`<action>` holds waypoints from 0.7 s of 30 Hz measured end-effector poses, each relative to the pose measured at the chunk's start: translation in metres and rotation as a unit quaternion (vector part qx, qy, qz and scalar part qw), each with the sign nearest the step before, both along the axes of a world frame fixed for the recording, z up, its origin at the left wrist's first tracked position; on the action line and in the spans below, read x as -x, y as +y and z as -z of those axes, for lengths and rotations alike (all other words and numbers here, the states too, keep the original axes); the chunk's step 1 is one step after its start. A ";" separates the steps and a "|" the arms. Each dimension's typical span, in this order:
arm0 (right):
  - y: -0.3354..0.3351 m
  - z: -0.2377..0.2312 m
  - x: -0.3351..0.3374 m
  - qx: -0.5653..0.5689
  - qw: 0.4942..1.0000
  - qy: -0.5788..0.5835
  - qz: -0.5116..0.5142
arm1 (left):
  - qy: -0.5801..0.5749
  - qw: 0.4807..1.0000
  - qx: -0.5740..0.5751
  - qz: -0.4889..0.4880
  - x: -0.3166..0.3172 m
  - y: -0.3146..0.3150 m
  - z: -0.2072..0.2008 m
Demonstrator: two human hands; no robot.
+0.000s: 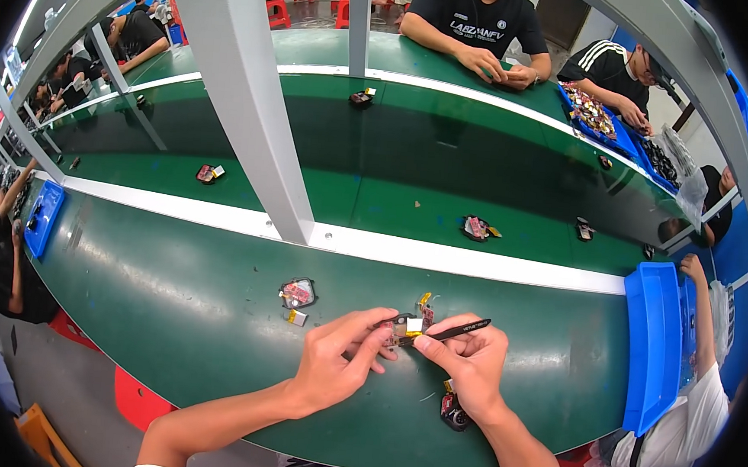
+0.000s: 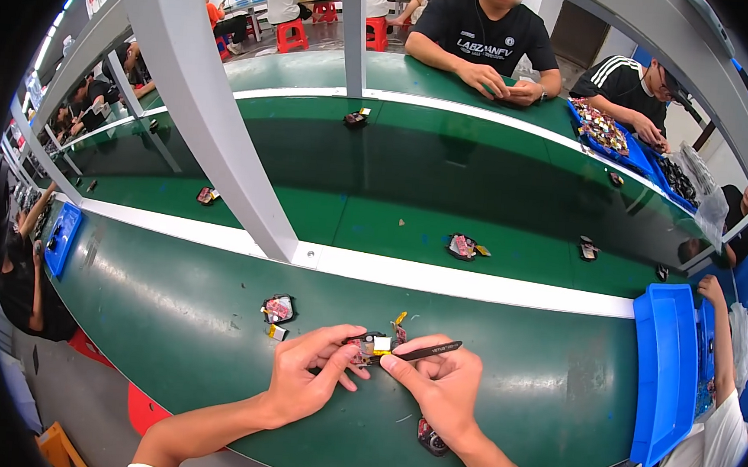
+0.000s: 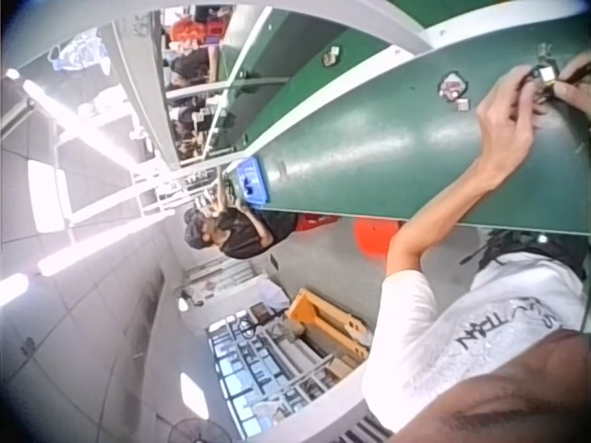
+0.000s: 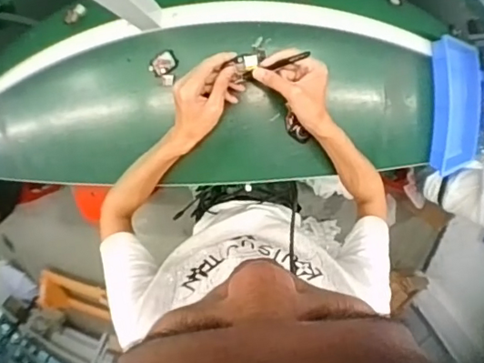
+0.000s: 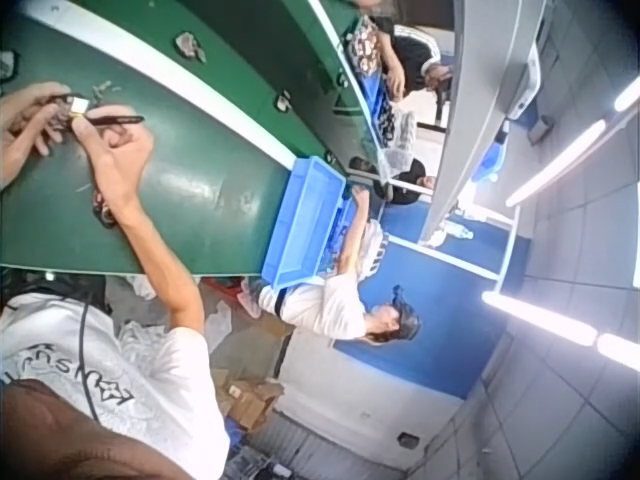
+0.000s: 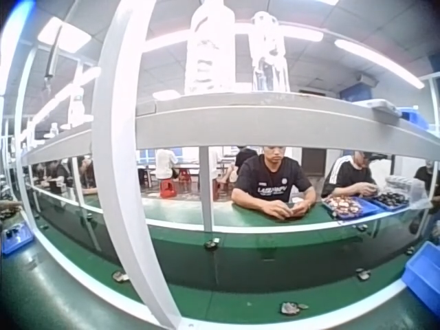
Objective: The recorder is assembling small electronic circuit boards and attaching tiny components using tweezers on a factory production line.
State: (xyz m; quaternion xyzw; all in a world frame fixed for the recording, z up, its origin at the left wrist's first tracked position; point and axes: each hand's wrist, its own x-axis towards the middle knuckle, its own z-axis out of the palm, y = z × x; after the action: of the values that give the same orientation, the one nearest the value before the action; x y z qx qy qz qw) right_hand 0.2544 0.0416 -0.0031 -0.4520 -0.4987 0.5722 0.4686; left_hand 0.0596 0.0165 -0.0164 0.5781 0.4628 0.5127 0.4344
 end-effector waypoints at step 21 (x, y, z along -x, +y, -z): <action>-0.008 0.006 0.001 -0.218 0.973 -0.067 0.026 | -0.170 0.966 0.159 0.110 0.010 0.006 -0.005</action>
State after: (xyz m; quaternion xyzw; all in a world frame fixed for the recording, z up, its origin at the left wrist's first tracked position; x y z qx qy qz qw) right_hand 0.2537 0.0341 -0.0095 -0.3893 -0.6295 0.4060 0.5361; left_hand 0.0495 0.0224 -0.0118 0.4533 0.3916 0.4721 0.6467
